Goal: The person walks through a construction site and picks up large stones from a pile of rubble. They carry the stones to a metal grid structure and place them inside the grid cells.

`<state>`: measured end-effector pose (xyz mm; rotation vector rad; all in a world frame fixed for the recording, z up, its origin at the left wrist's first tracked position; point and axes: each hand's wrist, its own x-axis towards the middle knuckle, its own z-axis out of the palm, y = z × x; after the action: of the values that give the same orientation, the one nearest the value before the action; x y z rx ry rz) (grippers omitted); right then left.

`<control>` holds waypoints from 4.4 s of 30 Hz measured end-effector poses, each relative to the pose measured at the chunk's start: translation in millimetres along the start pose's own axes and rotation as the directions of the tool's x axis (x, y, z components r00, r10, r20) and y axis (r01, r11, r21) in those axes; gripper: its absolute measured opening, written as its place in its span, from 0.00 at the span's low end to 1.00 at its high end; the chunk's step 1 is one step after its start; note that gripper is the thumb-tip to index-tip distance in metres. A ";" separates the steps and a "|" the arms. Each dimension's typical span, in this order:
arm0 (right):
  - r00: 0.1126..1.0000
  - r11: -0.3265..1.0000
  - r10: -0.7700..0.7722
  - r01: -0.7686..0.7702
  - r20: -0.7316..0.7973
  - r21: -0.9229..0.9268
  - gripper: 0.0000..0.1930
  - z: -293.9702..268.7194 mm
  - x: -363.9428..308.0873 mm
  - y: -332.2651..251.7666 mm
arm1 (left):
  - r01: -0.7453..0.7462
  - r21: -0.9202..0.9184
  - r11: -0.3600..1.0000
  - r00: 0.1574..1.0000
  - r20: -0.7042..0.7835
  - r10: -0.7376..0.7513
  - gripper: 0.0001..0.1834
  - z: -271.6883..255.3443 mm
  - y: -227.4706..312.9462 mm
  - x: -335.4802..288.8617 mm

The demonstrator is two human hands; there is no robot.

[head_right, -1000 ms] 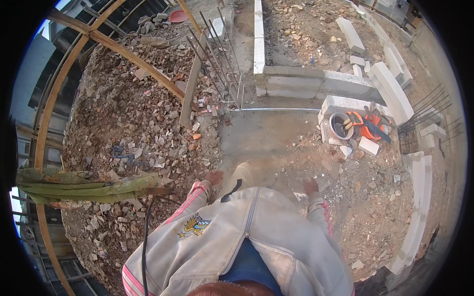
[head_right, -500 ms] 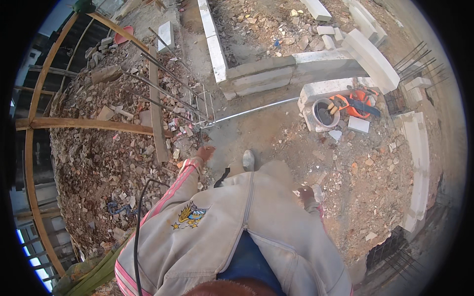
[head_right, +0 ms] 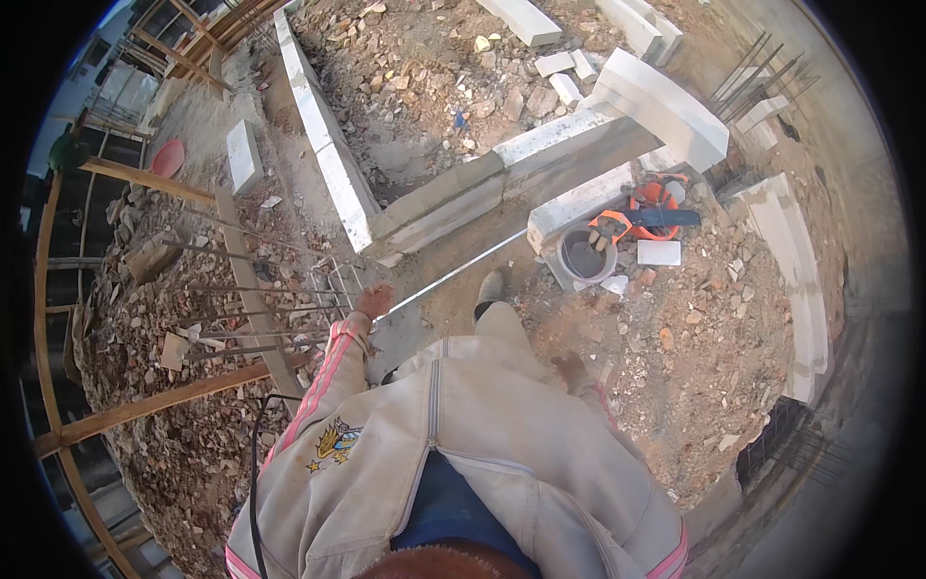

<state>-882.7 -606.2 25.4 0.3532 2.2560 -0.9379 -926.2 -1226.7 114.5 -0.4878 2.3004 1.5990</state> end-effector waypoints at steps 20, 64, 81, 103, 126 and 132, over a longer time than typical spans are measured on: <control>0.928 0.877 -0.300 0.360 -0.222 0.319 0.12 -26.3 241.6 -99.1 | 0.475 0.068 0.877 0.863 -0.230 -0.450 0.22 -173.9 86.2 115.3; 0.718 0.967 -0.252 0.169 -0.648 -0.188 0.21 -325.8 436.9 -900.6 | 0.220 -0.679 0.700 0.824 -0.255 -0.506 0.13 -606.0 112.0 721.2; 0.925 0.953 0.271 -0.296 0.265 0.058 0.09 -143.6 756.5 -1042.2 | -0.284 -0.716 0.638 0.312 -0.698 -0.644 0.27 -935.9 188.0 694.4; 0.869 0.958 -0.287 0.258 0.404 0.127 0.10 -58.4 930.1 -1417.0 | 0.827 0.384 0.410 0.561 -0.527 -0.638 0.17 -872.6 169.2 364.6; 0.641 0.591 -0.762 0.747 0.094 -0.304 0.24 300.1 757.0 -1943.0 | 0.449 -0.387 0.806 0.625 -0.509 -0.592 0.24 -1352.7 -134.3 770.3; 0.503 0.543 -0.837 0.714 -0.216 -0.443 0.23 257.7 662.6 -1995.0 | 0.459 -0.243 0.855 0.749 -0.412 -0.519 0.21 -1411.4 -104.7 782.0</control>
<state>-2192.1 -2200.2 504.9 -0.8116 2.9619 -0.9631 -1651.9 -2670.5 169.9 -1.5235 2.0971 1.4635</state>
